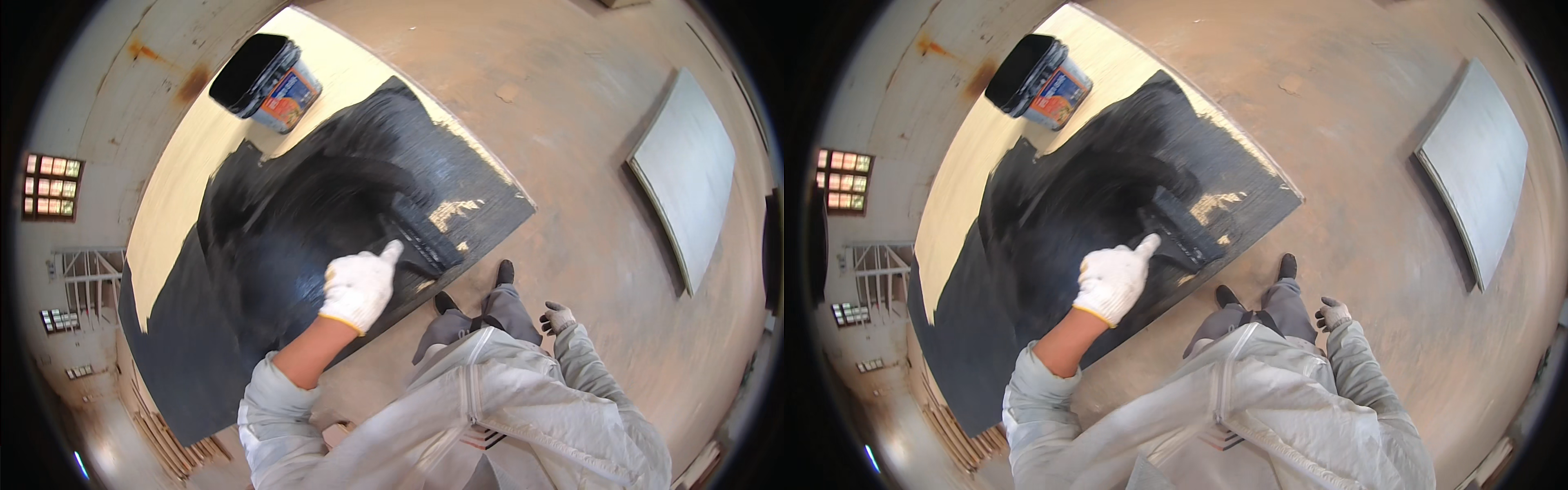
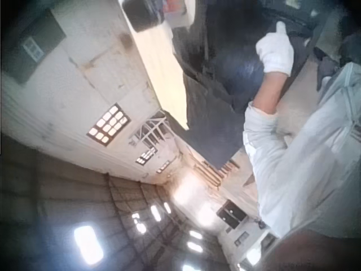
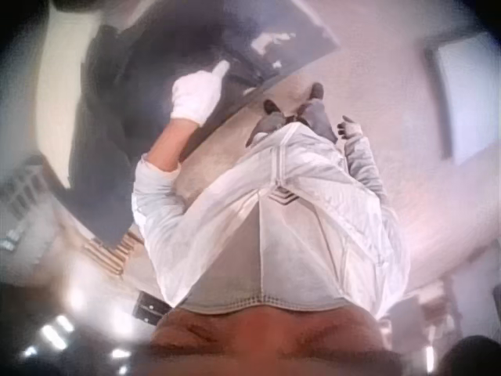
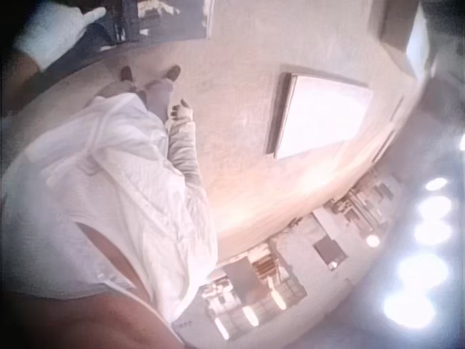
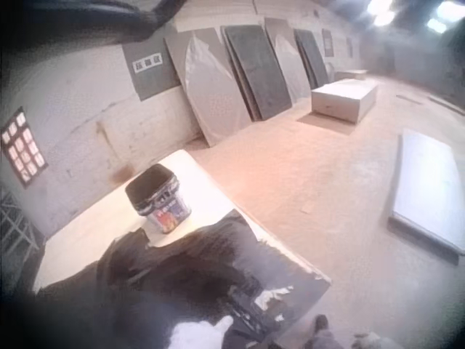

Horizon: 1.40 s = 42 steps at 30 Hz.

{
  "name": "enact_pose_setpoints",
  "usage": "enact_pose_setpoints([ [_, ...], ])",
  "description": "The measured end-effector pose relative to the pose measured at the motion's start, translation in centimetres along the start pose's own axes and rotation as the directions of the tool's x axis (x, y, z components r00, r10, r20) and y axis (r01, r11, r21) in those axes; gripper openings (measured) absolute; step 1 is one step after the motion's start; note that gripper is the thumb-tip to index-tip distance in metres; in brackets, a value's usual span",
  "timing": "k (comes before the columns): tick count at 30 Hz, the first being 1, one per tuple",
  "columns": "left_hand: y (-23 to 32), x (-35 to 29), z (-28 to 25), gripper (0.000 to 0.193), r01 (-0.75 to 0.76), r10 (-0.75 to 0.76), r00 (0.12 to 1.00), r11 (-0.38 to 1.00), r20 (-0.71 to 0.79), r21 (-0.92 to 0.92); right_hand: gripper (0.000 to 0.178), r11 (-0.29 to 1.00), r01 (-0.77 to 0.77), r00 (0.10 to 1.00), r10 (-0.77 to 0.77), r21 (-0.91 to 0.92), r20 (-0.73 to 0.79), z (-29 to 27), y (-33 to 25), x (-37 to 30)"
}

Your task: The person applies black paint to a large wooden board using a brush. They repeatedly dip the brush into a paint bucket and spread the paint across the surface in broad strokes, covering the board progressively.

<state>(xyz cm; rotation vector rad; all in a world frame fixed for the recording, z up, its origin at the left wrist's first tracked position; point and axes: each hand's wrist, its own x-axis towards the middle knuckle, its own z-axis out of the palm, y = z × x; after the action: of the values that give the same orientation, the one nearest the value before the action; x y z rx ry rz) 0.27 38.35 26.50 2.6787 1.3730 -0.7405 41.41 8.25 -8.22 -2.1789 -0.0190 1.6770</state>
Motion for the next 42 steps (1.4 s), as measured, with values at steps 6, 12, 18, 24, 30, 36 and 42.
enact_pose_setpoints([
  [6, 2.2, 8.7, -3.7, 0.043, -0.050, 0.049, 0.998, 0.999, -0.030, -0.015, 0.062, 0.989, -0.142, 0.988, 0.140, -0.035, -0.069, -2.5, 4.1, 1.3],
  [12, -1.6, 19.7, -8.4, 0.043, 0.053, -0.053, 0.999, 0.998, -0.009, -0.027, 0.065, 0.983, -0.076, 0.988, 0.097, 0.165, -0.119, -8.0, 5.0, 1.2],
  [18, -9.3, 26.7, -10.6, 0.050, 0.026, -0.020, 0.997, 0.996, -0.068, 0.089, 0.066, 0.916, 0.000, 0.990, 0.057, 0.400, -0.131, -9.9, 7.4, 1.3],
  [24, -6.5, 24.7, -12.5, 0.046, -0.090, 0.084, 0.996, 0.976, 0.040, 0.199, 0.069, 0.859, -0.164, 0.960, 0.252, 0.485, -0.121, -8.9, 14.6, 1.2],
  [30, -11.0, 29.1, -12.8, 0.050, -0.019, 0.024, 0.999, 0.990, -0.034, 0.140, 0.066, 0.822, -0.189, 0.954, 0.284, 0.538, -0.099, -8.4, 16.5, 0.8],
  [36, -7.5, 27.9, -13.5, 0.050, -0.062, 0.065, 0.998, 0.989, -0.019, 0.136, 0.065, 0.816, -0.100, 0.971, 0.204, 0.569, -0.121, -8.3, 13.6, 0.7],
  [42, -4.7, 26.0, -12.4, 0.051, -0.068, 0.065, 0.998, 0.984, 0.023, 0.165, 0.063, 0.813, -0.001, 0.973, 0.136, 0.582, -0.189, -8.2, 12.5, 0.3],
])
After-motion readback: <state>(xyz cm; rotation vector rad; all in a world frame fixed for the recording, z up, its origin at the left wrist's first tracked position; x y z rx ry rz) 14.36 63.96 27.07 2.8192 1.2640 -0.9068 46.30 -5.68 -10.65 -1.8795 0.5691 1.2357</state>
